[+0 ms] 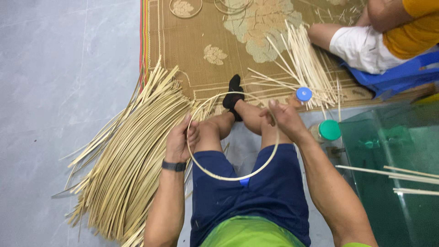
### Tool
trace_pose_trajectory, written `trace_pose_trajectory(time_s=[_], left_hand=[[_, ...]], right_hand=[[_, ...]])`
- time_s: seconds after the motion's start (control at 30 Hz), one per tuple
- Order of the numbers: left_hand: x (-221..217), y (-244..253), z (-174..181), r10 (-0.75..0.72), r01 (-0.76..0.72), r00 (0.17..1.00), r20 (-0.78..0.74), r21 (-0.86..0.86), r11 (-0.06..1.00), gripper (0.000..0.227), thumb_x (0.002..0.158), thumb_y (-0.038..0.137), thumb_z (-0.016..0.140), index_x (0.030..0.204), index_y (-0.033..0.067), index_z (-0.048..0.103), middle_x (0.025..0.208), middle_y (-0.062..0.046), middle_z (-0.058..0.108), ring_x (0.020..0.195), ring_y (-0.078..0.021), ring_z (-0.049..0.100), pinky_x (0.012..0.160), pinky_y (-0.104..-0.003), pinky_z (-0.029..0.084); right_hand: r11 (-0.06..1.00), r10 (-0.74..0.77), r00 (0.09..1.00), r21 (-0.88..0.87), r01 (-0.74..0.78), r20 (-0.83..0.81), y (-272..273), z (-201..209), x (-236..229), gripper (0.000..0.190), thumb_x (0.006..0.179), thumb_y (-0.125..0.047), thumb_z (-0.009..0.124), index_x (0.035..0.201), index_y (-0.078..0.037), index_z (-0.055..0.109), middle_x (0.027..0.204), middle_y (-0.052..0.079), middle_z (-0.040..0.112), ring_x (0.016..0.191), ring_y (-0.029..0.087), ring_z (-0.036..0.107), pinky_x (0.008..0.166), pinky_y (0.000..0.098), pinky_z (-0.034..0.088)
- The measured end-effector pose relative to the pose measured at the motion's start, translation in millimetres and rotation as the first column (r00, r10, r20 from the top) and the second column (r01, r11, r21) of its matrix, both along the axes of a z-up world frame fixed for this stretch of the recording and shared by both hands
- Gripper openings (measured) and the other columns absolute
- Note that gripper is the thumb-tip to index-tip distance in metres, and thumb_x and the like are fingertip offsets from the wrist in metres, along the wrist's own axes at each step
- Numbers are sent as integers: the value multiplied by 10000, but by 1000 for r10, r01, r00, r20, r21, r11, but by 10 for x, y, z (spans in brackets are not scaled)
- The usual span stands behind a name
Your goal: The person weaves a bamboo hoop by wrapping thin bamboo strips around a circular frame and securing them by hand.
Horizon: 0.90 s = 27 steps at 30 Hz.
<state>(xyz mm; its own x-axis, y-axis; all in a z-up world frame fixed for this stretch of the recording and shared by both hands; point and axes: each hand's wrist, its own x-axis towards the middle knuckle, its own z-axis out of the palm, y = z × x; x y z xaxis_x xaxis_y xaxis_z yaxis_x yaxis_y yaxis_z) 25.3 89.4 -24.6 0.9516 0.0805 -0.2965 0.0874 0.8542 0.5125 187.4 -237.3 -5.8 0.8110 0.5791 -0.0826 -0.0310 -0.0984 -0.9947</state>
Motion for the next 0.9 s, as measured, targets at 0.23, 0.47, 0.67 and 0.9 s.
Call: trace_pose_trajectory(time_s=[0.23, 0.47, 0.67, 0.9], left_hand=[[-471, 291, -524, 282, -54, 848, -450, 456, 888, 236, 980, 272, 582, 1051, 87, 710, 834, 8, 709, 725, -92, 637, 630, -254, 508], [-914, 722, -1514, 332, 208, 721, -609, 646, 735, 331, 931, 257, 725, 1180, 40, 747, 907, -36, 691, 776, -168, 608, 677, -348, 493], [-796, 900, -1375, 489, 653, 689, -534, 751, -100, 696, 840, 428, 744, 1392, 29, 600, 1381, -196, 608, 1241, -362, 609, 1069, -436, 485], [-544, 1057, -1255, 426, 887, 463, -777, 407, -220, 898, 881, 446, 684, 1582, 88, 252, 1665, -152, 201, 1489, -339, 287, 1213, -426, 334]], right_hand=[[857, 307, 950, -417, -301, -53, 204, 51, 229, 272, 1000, -278, 635, 1056, -49, 770, 713, 61, 624, 574, 110, 532, 514, 271, 442], [865, -212, 702, -204, 459, 680, 221, -270, 352, 309, 1010, -300, 670, 833, -50, 705, 743, 127, 697, 656, 244, 643, 648, 366, 495], [667, -68, 630, -435, 605, 773, -144, -677, -448, 317, 827, -396, 706, 796, -82, 740, 787, 181, 716, 708, 414, 683, 601, 502, 532], [500, -100, 720, -591, 633, 686, -361, -929, -687, 234, 769, -320, 744, 719, -96, 696, 707, 155, 682, 690, 389, 675, 619, 505, 526]])
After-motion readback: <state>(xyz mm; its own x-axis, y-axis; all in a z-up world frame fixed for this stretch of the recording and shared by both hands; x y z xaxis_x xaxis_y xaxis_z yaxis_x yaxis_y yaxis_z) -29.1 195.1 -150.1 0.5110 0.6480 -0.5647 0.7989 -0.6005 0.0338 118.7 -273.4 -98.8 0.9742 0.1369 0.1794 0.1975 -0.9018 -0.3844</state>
